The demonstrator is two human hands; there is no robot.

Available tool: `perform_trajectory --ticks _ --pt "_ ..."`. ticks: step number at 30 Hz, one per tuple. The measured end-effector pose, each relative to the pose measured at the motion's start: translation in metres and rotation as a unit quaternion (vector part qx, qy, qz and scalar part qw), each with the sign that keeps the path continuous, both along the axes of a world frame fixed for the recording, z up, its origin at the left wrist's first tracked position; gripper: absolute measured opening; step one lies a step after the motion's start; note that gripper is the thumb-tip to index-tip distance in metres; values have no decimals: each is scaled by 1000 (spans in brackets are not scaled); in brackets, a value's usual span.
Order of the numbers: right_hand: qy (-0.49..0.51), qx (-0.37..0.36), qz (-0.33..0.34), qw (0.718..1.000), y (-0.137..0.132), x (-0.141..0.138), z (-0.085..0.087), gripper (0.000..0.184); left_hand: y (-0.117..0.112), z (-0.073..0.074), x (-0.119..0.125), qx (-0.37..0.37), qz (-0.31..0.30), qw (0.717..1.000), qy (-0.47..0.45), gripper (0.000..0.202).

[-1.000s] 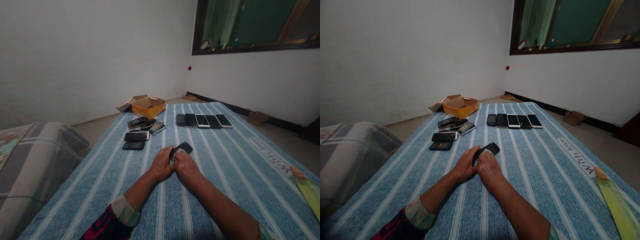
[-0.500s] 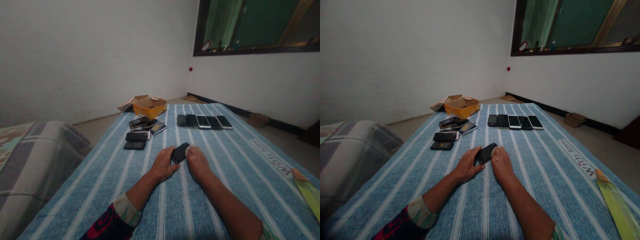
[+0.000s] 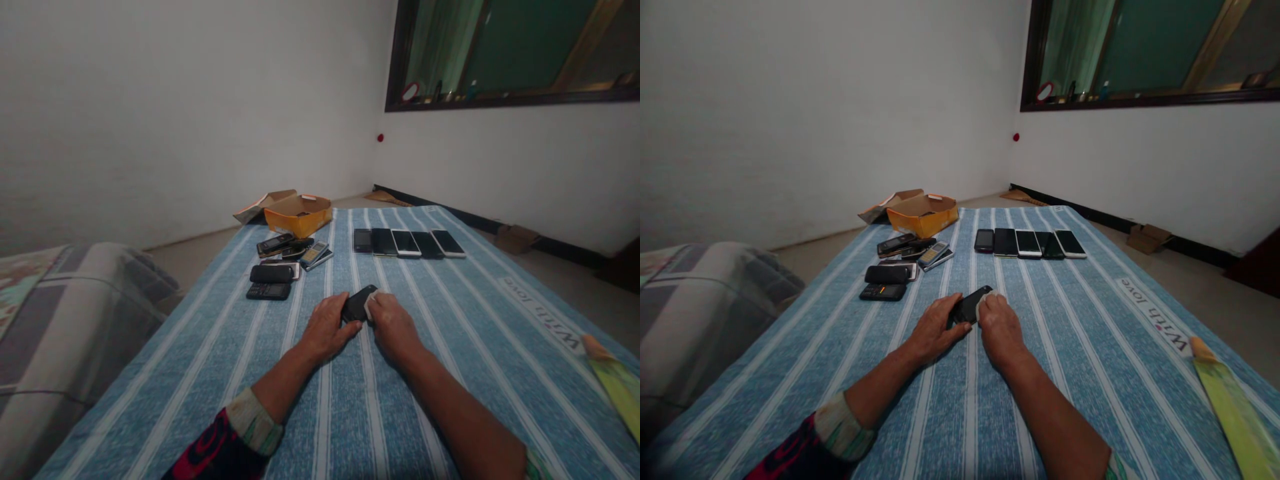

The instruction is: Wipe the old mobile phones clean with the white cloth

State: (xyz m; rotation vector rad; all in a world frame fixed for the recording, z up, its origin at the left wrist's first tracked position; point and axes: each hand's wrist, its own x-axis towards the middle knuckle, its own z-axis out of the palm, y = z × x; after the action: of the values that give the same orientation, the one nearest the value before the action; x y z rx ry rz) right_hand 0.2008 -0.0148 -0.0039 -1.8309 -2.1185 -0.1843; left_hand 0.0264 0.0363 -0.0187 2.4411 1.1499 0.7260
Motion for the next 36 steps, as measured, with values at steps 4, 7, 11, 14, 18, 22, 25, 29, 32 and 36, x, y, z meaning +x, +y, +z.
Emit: perform_trajectory --ticks 4,7,11,14,18,22,25,29,32,36 --pt "29 17 30 999 1 -6 -2 32 1 -4 0 11 1 1000 -3 62" --pt "37 19 50 998 1 -10 -3 33 2 -7 0 17 6 1000 -6 62" --pt "35 21 86 995 2 -15 -5 21 2 -7 0 23 3 1000 -16 58" --pt "56 40 105 992 2 -16 -8 23 1 -2 1 27 -13 999 -38 52" --pt "140 91 150 975 3 -14 -13 26 -2 8 -1 54 -34 990 -124 40" --pt "237 140 193 942 3 -14 -16 31 -9 15 -1 10 -63 981 -181 34" --pt "296 145 196 924 3 -14 -16 34 -12 15 0 -22 -82 978 -190 35" --pt "369 143 175 902 2 -15 -13 34 -12 11 2 -28 -72 977 -199 37" --pt "408 148 171 884 1 -15 -9 28 -12 9 2 -34 -51 977 -202 38" --pt "420 153 163 880 -2 -15 -4 23 -16 12 6 -40 -37 978 -203 30"
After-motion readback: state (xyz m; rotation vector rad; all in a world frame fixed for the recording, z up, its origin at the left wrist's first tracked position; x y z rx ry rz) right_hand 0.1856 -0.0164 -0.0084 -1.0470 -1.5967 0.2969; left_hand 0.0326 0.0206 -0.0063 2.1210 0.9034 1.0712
